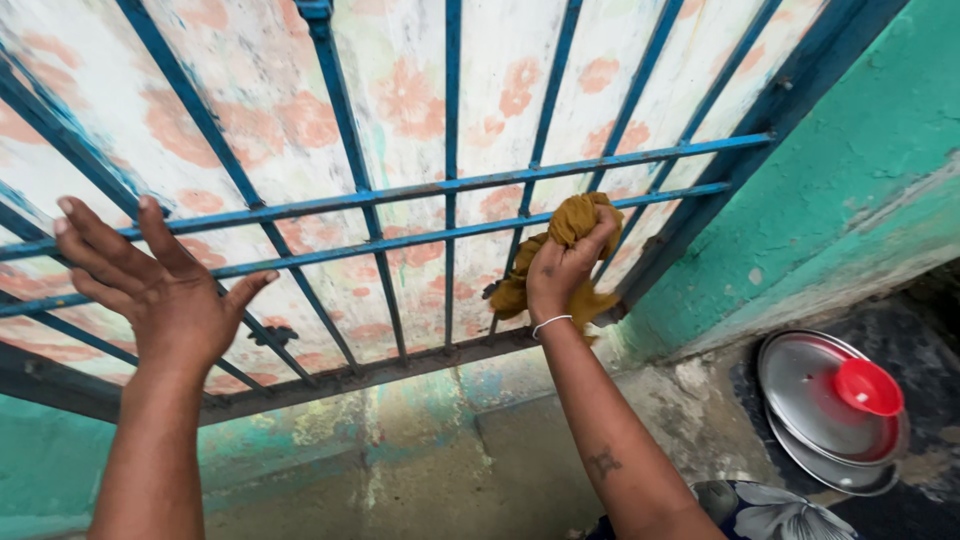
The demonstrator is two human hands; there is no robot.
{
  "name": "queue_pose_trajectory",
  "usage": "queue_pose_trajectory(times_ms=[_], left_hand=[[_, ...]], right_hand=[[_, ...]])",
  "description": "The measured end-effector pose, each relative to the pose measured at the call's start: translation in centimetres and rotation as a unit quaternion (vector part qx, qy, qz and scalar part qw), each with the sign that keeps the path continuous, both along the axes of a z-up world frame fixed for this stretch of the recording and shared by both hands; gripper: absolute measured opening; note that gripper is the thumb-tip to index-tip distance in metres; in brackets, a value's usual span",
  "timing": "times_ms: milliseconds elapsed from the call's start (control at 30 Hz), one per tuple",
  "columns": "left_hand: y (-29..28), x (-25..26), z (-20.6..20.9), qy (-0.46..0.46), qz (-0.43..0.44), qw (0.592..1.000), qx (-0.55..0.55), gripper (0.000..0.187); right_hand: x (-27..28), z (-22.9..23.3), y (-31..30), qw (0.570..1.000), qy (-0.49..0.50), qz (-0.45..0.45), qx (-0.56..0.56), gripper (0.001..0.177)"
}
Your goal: The person cleans a metal gate by wiping its bars with a cloth while holding the gate with one hand.
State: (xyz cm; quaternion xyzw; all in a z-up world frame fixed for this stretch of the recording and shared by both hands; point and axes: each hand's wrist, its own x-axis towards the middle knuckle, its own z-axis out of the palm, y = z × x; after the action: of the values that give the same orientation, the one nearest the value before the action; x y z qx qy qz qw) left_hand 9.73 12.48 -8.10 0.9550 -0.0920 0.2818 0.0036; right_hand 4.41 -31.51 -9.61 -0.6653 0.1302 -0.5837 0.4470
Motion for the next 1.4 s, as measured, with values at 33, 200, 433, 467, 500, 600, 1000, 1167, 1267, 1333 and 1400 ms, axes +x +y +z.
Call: queue_pose_trajectory(times_ms=[33,200,433,467,500,600,1000,1167,1267,1333,1400], left_hand=[[-0.1,0.0,-0.1,-0.004,0.005,1.000,0.005,0.142],[-0.2,-0.4,0.4,-0.016,0.010,1.000,0.012,0.136],[-1.7,-1.4,2.5,-0.018,-0.025,0.998,-0.052,0.140],[-1.8,-1.6,2.5,-0.025,-0.031,0.998,-0.054,0.141],[-1.8,-1.8,2.5,-0.024,-0.031,0.998,-0.055,0.141],[-2.1,-2.1,3.0,-0.023,-0.034,0.997,-0.066,0.139],[-3.0,-2.7,4.8,-0.028,-0.045,0.993,-0.101,0.138],[-3.0,-2.5,4.5,-0.010,-0.033,0.994,-0.107,0.141],[-2.7,-2.5,3.9,0.001,-0.029,0.994,-0.103,0.138],[-2.2,-2.1,3.3,-0.007,-0.036,0.995,-0.095,0.137],[-1.6,-1.7,2.6,-0.017,-0.043,0.995,-0.086,0.136]], right_hand=[[-0.5,0.1,-0.5,1.000,0.002,0.000,-0.003,0.035],[-0.5,0.2,-5.6,1.000,-0.021,-0.010,0.007,0.054],[0.5,-0.1,0.0,0.999,0.037,-0.009,0.027,0.064],[0.2,-0.5,3.1,0.996,0.073,-0.044,-0.041,0.082],[-0.2,-0.8,6.0,0.990,0.138,-0.003,-0.022,0.056],[-2.2,-0.4,8.6,0.965,0.247,0.090,0.007,0.045],[0.6,-2.2,-2.9,0.996,-0.004,0.051,0.067,0.059],[-1.9,-1.0,9.7,0.968,0.214,0.110,-0.072,0.056],[-3.7,-0.3,11.6,0.944,0.098,0.311,0.054,0.044],[-3.9,0.7,9.9,0.965,-0.010,0.244,0.098,0.047],[-3.7,2.5,6.5,0.986,-0.072,0.151,0.026,0.055]])
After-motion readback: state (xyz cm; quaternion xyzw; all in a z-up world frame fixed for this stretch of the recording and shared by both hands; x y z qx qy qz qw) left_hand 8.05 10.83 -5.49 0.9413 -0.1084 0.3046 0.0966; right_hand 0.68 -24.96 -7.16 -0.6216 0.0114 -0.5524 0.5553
